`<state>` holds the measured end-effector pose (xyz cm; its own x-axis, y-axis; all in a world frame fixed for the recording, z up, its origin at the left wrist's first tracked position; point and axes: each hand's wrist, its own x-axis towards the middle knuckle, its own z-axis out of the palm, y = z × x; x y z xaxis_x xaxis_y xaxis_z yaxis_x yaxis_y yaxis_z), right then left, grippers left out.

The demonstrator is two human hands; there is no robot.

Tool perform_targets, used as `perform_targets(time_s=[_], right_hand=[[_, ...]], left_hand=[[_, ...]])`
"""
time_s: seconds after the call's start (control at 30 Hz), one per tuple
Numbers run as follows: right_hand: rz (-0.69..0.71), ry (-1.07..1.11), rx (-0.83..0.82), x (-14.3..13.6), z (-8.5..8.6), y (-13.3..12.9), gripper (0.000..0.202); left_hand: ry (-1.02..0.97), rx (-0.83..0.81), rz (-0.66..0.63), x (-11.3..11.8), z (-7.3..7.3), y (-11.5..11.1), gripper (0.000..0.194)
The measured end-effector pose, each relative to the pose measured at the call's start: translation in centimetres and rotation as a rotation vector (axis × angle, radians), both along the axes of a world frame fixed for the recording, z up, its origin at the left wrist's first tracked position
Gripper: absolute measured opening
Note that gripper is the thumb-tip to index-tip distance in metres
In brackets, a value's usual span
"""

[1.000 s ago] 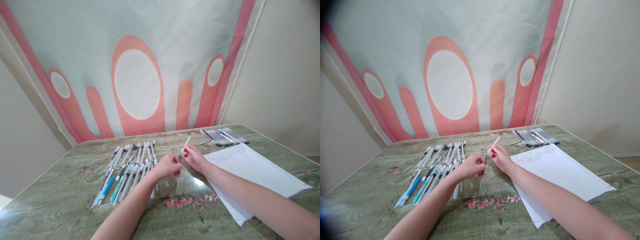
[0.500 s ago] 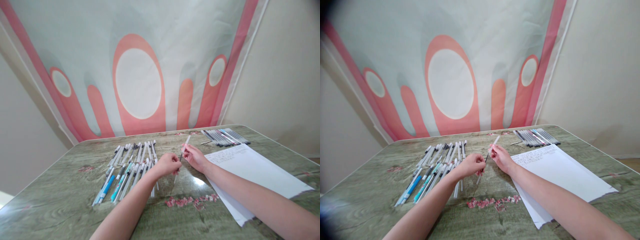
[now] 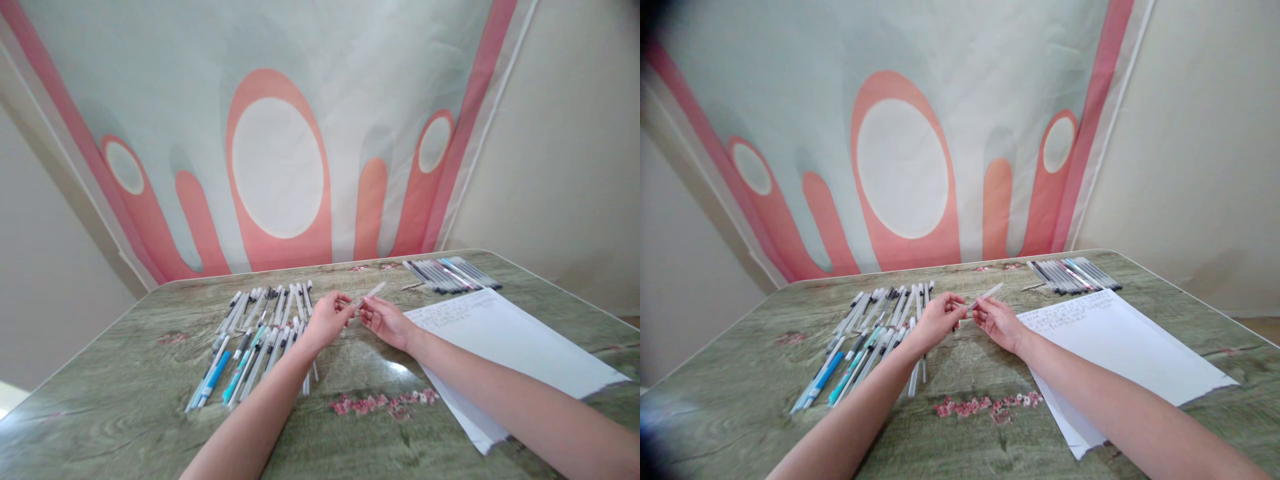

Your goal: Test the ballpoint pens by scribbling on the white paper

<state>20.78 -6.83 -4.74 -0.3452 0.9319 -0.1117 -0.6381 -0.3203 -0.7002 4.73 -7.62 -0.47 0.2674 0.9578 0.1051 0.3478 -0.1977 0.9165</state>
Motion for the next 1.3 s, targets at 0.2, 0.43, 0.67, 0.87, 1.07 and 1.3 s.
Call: perform_targets(time_s=[0.2, 0.43, 0.67, 0.87, 1.07, 1.3], right_hand=[[0.101, 0.019, 0.0, -0.5, 0.0, -0.8, 0.009], [0.118, 0.114, -0.079, -0.2, -0.1, -0.3, 0.006], [0.102, 0.256, -0.155, 0.7, -0.6, 0.8, 0.004], [0.13, 0.219, -0.124, 0.6, -0.3, 0.5, 0.006], [0.131, 0.19, -0.117, 0.4, 0.0, 0.3, 0.007], [0.133, 0.153, -0.101, 0.5, -0.1, 0.3, 0.006]], left_hand=[[-0.155, -0.029, 0.164, 0.2, 0.4, -0.2, 0.045], [-0.473, -0.266, 0.07, 0.5, 1.6, -0.6, 0.047], [-0.387, -0.185, -0.026, 0.0, 1.9, -0.4, 0.029], [-0.153, -0.063, -0.025, -0.4, 1.2, 0.1, 0.022], [0.519, 0.184, 0.048, -2.6, 1.2, 0.6, 0.014], [0.787, 0.148, 0.038, -2.1, 1.1, -0.2, 0.017]])
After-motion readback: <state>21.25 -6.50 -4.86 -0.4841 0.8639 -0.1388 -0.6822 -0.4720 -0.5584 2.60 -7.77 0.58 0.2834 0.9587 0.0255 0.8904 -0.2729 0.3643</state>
